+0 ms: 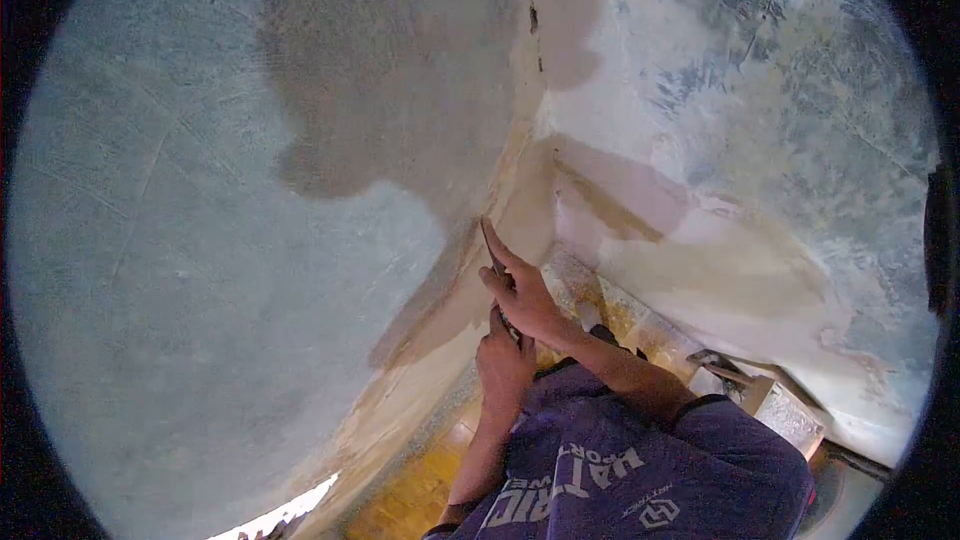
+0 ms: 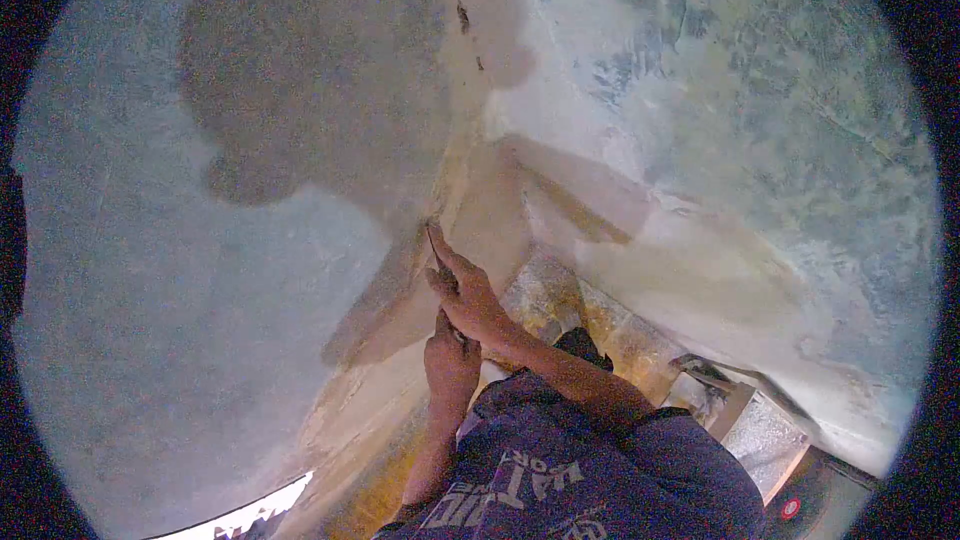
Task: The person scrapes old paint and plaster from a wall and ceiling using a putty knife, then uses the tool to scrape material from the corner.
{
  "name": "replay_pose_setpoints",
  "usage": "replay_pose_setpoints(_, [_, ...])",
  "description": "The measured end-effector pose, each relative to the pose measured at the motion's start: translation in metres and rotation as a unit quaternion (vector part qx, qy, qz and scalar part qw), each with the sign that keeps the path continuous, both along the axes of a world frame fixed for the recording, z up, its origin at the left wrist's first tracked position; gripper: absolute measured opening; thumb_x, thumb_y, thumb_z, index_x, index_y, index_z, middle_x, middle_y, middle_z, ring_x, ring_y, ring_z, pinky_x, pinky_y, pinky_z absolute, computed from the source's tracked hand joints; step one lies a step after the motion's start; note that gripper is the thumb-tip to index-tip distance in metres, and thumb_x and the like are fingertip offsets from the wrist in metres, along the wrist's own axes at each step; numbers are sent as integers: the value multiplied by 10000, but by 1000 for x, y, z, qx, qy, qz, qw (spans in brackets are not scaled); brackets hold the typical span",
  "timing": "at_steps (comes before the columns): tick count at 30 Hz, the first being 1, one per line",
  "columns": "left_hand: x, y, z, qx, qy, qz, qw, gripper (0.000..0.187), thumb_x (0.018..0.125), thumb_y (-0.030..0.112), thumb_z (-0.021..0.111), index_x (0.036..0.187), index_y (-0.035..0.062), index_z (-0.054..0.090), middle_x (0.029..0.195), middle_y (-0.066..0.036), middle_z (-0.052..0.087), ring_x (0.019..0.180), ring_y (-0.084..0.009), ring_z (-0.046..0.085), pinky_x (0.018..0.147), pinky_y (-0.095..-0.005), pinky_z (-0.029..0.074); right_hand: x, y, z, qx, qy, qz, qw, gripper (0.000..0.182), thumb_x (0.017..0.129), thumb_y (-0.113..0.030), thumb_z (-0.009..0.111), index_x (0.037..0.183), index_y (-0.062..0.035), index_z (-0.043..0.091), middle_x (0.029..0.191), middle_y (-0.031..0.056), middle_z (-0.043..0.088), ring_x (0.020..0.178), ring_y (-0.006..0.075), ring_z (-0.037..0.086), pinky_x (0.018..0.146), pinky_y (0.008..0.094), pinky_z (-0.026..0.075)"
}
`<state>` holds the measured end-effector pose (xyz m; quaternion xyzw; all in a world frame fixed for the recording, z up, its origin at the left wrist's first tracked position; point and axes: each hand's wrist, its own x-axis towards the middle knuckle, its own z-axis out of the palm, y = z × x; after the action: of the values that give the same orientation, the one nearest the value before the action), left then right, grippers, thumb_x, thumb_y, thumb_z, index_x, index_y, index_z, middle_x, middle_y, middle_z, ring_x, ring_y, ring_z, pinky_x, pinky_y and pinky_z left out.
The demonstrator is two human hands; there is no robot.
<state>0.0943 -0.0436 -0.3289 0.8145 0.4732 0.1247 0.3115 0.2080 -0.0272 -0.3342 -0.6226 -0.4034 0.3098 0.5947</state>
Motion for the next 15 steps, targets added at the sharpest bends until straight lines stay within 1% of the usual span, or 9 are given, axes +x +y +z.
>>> replay_pose_setpoints(2, [1, 4, 0, 3, -16, 7, 1000, 657, 858, 224, 665, 1367, -86, 388, 782, -295, 653, 707, -465, 652, 620, -528, 519, 0, 4, 5, 8, -5, -8, 1000, 701, 968, -115, 560, 1566, -230, 214, 681, -10, 365, 611, 89, 360, 574, 263, 402])
replay_pose_setpoints(4, [-1, 7, -5, 22, -1, 0, 1000, 643, 859, 221, 658, 1358, -91, 398, 782, -298, 652, 704, -465, 651, 624, -531, 518, 0, 8, 2, 12, -20, -22, 999, 702, 962, -99, 554, 1565, -233, 220, 674, -14, 348, 610, 88, 351, 568, 261, 397])
replay_pose_setpoints(7, [2, 14, -11, 35, -6, -13, 999, 626, 856, 219, 645, 1343, -100, 414, 790, -301, 651, 709, -466, 647, 630, -531, 516, 2, 15, -9, 3, -42, -41, 998, 710, 950, -74, 546, 1564, -228, 224, 681, 5, 372, 608, 98, 363, 576, 269, 408])
replay_pose_setpoints(10, [7, 14, -15, 7, -35, -3, 999, 617, 848, 209, 631, 1337, -104, 422, 811, -307, 648, 725, -473, 640, 638, -529, 512, 7, 16, -7, 3, -57, -44, 997, 731, 926, -37, 540, 1563, -211, 228, 709, 65, 449, 622, 138, 414, 617, 297, 438])
replay_pose_setpoints(12, [9, 13, -19, -14, -73, 5, 997, 614, 839, 200, 626, 1334, -104, 426, 827, -314, 644, 741, -480, 635, 644, -528, 508, 8, 17, -9, 22, -102, -59, 993, 753, 900, -3, 539, 1562, -195, 236, 743, 111, 496, 644, 177, 456, 655, 318, 457])
replay_pose_setpoints(14, [8, 14, -27, -26, -123, 4, 992, 611, 829, 192, 626, 1329, -101, 433, 844, -323, 640, 759, -487, 631, 650, -530, 503, 8, 15, -10, -5, -119, -52, 992, 782, 876, 15, 551, 1562, -186, 236, 774, 142, 509, 674, 217, 480, 682, 340, 461])
replay_pose_setpoints(15, [8, 14, -26, -31, -115, 5, 993, 606, 828, 192, 622, 1326, -100, 436, 847, -326, 638, 763, -490, 629, 651, -531, 500, 7, 14, -10, -18, -126, -49, 991, 796, 864, 24, 556, 1563, -181, 235, 790, 158, 515, 690, 237, 492, 695, 351, 464])
